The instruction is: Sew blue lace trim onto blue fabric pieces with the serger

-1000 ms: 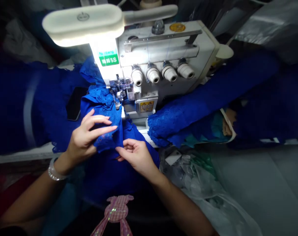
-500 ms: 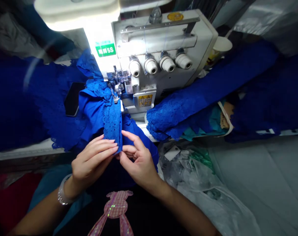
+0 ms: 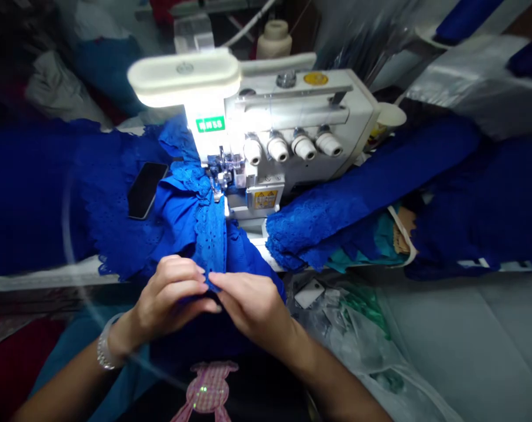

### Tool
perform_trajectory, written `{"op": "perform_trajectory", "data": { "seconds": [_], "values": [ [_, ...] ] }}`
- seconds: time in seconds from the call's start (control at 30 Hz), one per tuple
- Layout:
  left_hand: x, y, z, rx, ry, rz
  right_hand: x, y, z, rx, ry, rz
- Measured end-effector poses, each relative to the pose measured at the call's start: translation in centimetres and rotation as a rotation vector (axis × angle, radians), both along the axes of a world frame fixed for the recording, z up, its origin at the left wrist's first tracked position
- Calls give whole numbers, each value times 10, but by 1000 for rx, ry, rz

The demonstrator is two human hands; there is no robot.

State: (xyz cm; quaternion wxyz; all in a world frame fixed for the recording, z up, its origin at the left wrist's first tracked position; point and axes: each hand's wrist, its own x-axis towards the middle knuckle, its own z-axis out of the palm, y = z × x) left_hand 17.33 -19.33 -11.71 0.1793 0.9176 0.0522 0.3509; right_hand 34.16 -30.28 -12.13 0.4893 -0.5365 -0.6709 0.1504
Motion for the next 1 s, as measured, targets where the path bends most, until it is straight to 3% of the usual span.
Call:
{"op": "perform_trajectory", "data": {
  "seconds": [0.07, 0.17, 0.27, 0.37, 0.47, 0.77, 0.9, 1.0],
  "values": [
    [9, 14, 0, 53, 61, 33, 1, 3, -1, 124, -169, -29],
    [25, 36, 0, 201, 173, 225, -2, 4, -3, 217, -309, -108],
    [36, 49, 3, 283, 124, 334, -3, 0, -6, 279, -369, -36],
    [36, 50, 5, 301, 104, 286, 1, -2, -10, 283, -385, 25],
    [31, 49, 7, 307, 141, 228, 7, 7, -16, 307, -425, -42],
    [31, 71, 12, 223, 152, 209, 28, 67, -23, 477, -587, -228],
    [31, 90, 21, 100, 210, 165, 40, 87, -18, 462, -665, -260],
    [29, 110, 41, -142, 337, 48, 47, 94, -16, 433, -702, -272]
  ]
}}
